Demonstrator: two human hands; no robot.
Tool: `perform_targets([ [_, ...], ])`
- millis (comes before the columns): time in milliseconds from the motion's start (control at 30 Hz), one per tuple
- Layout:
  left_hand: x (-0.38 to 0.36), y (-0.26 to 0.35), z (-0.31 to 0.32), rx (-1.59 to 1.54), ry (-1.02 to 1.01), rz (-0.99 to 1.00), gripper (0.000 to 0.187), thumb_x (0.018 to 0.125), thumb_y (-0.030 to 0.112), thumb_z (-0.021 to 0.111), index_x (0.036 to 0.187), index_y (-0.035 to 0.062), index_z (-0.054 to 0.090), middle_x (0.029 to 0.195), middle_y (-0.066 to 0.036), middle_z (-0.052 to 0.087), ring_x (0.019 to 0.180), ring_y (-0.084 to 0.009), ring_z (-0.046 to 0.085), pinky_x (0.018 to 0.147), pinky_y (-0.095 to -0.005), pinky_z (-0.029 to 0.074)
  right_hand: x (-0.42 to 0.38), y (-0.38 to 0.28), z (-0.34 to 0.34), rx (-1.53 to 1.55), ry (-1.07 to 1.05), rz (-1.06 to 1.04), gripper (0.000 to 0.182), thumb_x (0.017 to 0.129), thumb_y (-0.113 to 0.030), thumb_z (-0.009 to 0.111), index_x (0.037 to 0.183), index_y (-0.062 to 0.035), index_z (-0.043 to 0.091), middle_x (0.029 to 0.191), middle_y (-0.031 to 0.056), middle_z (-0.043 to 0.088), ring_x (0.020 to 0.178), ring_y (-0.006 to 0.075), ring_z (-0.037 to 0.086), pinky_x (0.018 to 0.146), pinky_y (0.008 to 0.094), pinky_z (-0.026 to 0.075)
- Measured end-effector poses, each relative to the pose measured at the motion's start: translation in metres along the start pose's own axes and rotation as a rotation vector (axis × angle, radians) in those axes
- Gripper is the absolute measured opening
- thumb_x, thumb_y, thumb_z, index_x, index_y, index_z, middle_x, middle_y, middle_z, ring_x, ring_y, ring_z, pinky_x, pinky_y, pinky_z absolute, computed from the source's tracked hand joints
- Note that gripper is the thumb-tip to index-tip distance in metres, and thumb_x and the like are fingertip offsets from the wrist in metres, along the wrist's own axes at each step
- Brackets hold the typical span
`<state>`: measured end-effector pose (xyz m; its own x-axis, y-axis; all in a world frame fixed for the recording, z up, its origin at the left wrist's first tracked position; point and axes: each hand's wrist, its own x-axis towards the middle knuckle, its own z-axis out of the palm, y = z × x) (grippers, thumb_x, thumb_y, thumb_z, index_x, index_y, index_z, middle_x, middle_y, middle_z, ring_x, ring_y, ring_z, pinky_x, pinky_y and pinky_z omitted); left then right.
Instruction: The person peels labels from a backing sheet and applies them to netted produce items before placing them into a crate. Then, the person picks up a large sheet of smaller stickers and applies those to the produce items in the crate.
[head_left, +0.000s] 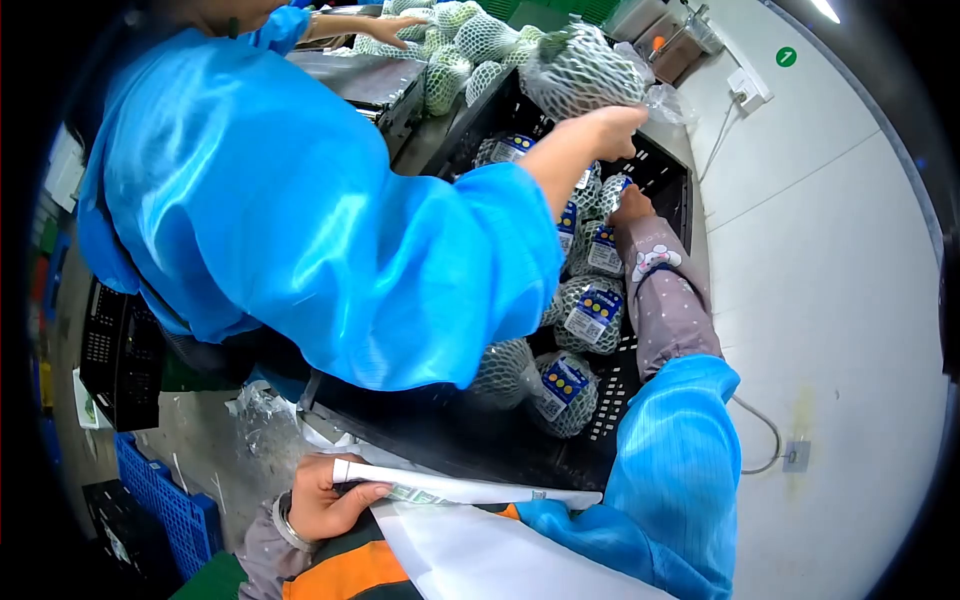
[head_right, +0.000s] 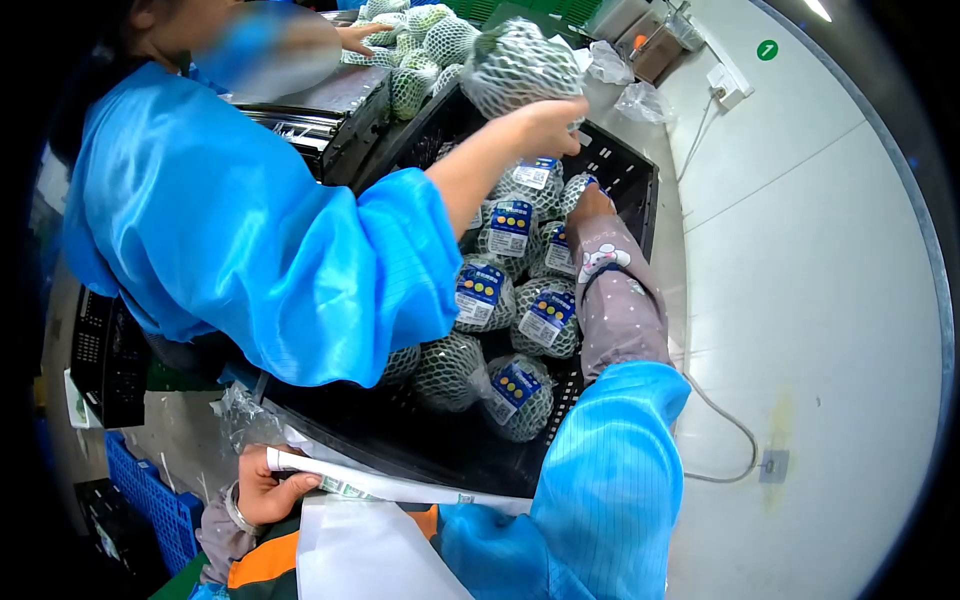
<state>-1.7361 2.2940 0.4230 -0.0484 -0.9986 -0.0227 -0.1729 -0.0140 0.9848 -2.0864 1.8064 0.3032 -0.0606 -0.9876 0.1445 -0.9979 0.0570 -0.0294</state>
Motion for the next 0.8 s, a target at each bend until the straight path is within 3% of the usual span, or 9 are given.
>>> perform_targets([
  [100,0.005,0.0,0.001,-0.017,0.018,-0.031,0.015,0.075,0.011,0.071,0.072,-0.0024,0.064,0.058,-0.008,0.061,0.048,-0.0128,0.056,0.045,-0.0232,0.039,-0.011,0.001,-0.056,0.099,-0.037,0.026,0.054,0.049,-0.023,0.084,0.092,-0.01,0.054,0.096,0.0153,0.063,0.092,0.0321,0.06,0.079,0.0375,0.048],
  [133,0.006,0.0,0.002,-0.026,0.024,-0.031,0.015,0.075,0.01,0.071,0.072,-0.0027,0.065,0.057,-0.008,0.06,0.047,-0.0125,0.055,0.045,-0.0234,0.039,0.019,0.03,-0.035,0.159,0.11,-0.034,0.038,0.056,-0.021,0.081,0.086,-0.01,0.06,0.085,0.0124,0.065,0.079,0.0266,0.064,0.071,0.0363,0.05],
  [200,0.009,0.002,0.004,-0.048,0.037,-0.045,0.013,0.075,0.009,0.07,0.075,-0.0031,0.066,0.058,-0.008,0.06,0.048,-0.0118,0.055,0.045,-0.0233,0.039,0.062,0.049,-0.019,0.538,0.158,0.161,0.017,0.065,-0.016,0.075,0.076,-0.0081,0.065,0.069,0.0088,0.065,0.06,0.0186,0.062,0.058,0.0326,0.05],
  [300,0.015,0.006,0.005,-0.066,0.058,-0.062,0.011,0.075,0.006,0.069,0.08,-0.0031,0.067,0.065,-0.009,0.063,0.054,-0.0126,0.058,0.05,-0.0226,0.042,0.119,0.076,0.028,0.496,0.262,0.234,0.005,0.072,-0.011,0.068,0.072,-0.0056,0.068,0.059,0.0064,0.062,0.047,0.0134,0.057,0.047,0.0289,0.047],
  [433,0.012,0.001,0.009,-0.098,0.105,-0.12,0.01,0.074,0.005,0.069,0.081,-0.0021,0.066,0.085,-0.012,0.066,0.079,-0.0188,0.062,0.07,-0.0285,0.046,0.136,0.071,0.054,0.592,0.123,0.339,0.007,0.073,-0.008,0.065,0.074,-0.0018,0.068,0.064,0.009,0.064,0.052,0.0142,0.06,0.046,0.0284,0.045],
  [533,0.016,0.005,0.018,-0.186,0.207,-0.148,0.012,0.075,0.004,0.068,0.085,-0.0017,0.066,0.092,-0.012,0.066,0.086,-0.021,0.062,0.076,-0.0313,0.046,0.12,0.062,0.066,0.605,-0.032,0.317,0.015,0.071,-0.013,0.069,0.081,-0.0019,0.07,0.073,0.0137,0.067,0.062,0.0216,0.065,0.058,0.0323,0.051],
  [600,0.013,-0.002,0.027,-0.211,0.312,-0.094,0.012,0.075,0.004,0.067,0.086,-0.0014,0.066,0.093,-0.012,0.066,0.086,-0.0214,0.062,0.077,-0.0314,0.046,0.076,0.022,0.002,0.267,0.044,0.265,0.019,0.069,-0.016,0.071,0.084,-0.0045,0.07,0.085,0.0178,0.066,0.083,0.0304,0.065,0.073,0.037,0.051],
  [733,0.008,-0.003,0.012,-0.123,0.099,-0.13,0.01,0.077,0.004,0.066,0.086,-0.0015,0.067,0.081,-0.01,0.066,0.072,-0.0155,0.062,0.063,-0.0257,0.046,0.065,0.016,-0.028,-0.018,0.034,0.152,0.026,0.07,-0.015,0.067,0.095,-0.0065,0.066,0.1,0.0195,0.063,0.095,0.0349,0.061,0.083,0.0416,0.049],
  [800,0.012,0.002,0.009,-0.05,0.023,-0.084,0.01,0.077,0.005,0.067,0.084,-0.0022,0.067,0.069,-0.008,0.065,0.059,-0.0113,0.06,0.053,-0.0218,0.043,0.051,0.016,-0.049,0.092,0.103,-0.057,0.024,0.07,-0.015,0.066,0.093,-0.0098,0.067,0.089,0.0169,0.065,0.087,0.0355,0.062,0.077,0.0417,0.05],
])
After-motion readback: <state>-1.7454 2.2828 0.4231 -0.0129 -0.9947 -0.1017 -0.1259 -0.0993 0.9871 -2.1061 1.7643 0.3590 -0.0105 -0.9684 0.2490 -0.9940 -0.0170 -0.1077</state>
